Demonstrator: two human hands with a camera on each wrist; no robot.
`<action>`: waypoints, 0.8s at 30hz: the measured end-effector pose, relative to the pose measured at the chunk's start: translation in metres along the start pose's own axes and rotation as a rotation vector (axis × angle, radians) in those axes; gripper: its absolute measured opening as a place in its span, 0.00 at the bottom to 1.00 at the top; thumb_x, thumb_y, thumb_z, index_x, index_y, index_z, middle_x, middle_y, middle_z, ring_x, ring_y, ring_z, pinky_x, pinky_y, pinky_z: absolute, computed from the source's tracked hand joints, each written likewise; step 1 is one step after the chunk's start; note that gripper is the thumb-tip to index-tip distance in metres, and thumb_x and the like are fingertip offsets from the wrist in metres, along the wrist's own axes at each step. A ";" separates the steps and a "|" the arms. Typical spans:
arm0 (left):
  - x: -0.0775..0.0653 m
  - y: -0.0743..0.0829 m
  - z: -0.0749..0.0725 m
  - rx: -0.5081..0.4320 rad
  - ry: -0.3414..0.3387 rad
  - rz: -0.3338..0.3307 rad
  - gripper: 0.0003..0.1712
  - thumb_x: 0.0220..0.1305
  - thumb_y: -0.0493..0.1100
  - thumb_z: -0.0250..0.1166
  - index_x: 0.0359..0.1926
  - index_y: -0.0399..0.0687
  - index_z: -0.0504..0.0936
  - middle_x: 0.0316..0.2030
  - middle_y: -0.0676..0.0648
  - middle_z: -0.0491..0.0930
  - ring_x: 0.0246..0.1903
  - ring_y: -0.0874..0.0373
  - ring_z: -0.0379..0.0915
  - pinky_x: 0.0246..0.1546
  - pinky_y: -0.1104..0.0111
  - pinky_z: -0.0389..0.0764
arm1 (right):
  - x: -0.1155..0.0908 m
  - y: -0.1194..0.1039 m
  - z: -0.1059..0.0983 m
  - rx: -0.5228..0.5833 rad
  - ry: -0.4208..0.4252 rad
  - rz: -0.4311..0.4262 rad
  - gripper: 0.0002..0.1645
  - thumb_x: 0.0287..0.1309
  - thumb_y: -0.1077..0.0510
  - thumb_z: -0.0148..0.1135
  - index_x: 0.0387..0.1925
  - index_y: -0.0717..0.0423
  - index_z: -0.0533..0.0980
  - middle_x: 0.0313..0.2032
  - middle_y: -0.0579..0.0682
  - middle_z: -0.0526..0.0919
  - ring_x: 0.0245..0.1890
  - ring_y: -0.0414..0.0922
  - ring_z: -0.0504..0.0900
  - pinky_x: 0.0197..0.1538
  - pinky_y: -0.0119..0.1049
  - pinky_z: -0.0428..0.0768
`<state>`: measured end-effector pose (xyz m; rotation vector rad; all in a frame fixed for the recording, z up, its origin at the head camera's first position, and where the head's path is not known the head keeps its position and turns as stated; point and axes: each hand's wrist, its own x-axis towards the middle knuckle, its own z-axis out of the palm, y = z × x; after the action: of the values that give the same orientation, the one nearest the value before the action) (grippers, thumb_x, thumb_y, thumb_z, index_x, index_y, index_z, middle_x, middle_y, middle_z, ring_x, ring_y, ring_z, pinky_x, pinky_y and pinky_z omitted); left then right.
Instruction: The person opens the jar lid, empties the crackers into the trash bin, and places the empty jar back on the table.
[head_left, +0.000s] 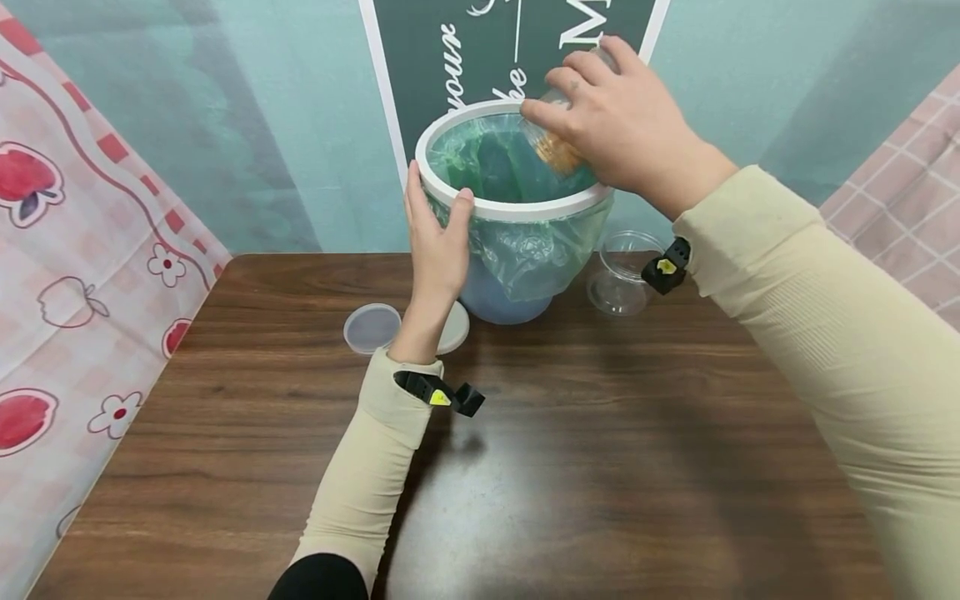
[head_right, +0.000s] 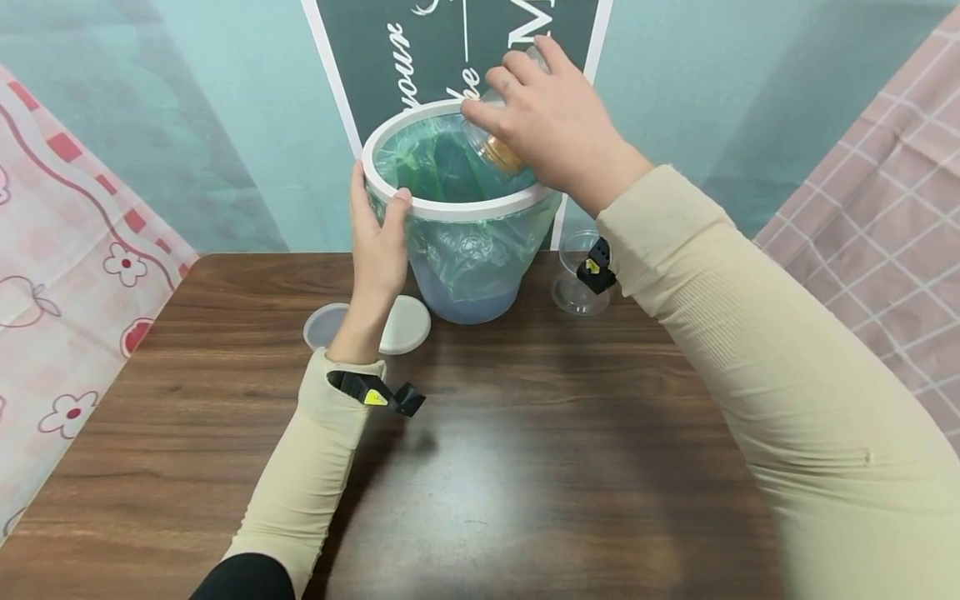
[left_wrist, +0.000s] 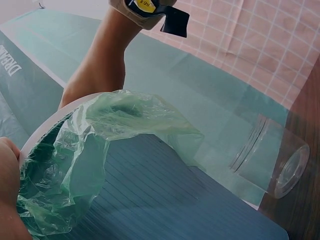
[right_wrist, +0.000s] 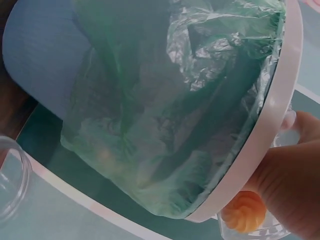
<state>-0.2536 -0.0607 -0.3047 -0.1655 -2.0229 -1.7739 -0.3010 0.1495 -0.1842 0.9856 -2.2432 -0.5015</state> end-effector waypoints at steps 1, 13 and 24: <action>0.000 0.000 0.000 -0.001 0.001 0.004 0.48 0.70 0.56 0.54 0.82 0.49 0.41 0.81 0.48 0.42 0.80 0.61 0.38 0.79 0.57 0.48 | 0.000 0.000 0.000 -0.008 0.005 -0.012 0.50 0.38 0.69 0.81 0.66 0.50 0.72 0.60 0.65 0.78 0.63 0.61 0.72 0.71 0.61 0.64; -0.001 0.001 0.001 -0.004 -0.004 0.002 0.48 0.70 0.55 0.54 0.82 0.49 0.40 0.81 0.48 0.41 0.79 0.62 0.37 0.79 0.58 0.48 | -0.001 0.004 0.001 -0.110 0.006 -0.083 0.65 0.17 0.64 0.90 0.66 0.47 0.69 0.63 0.64 0.77 0.66 0.60 0.70 0.74 0.59 0.62; -0.001 0.003 -0.001 -0.004 -0.017 -0.007 0.49 0.70 0.56 0.54 0.82 0.51 0.39 0.81 0.49 0.39 0.79 0.64 0.36 0.79 0.58 0.48 | -0.002 0.005 0.001 -0.167 0.010 -0.127 0.54 0.38 0.70 0.81 0.68 0.46 0.68 0.65 0.63 0.76 0.68 0.60 0.70 0.76 0.57 0.60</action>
<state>-0.2511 -0.0607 -0.3023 -0.1749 -2.0344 -1.7866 -0.3030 0.1545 -0.1832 1.0441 -2.1006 -0.7260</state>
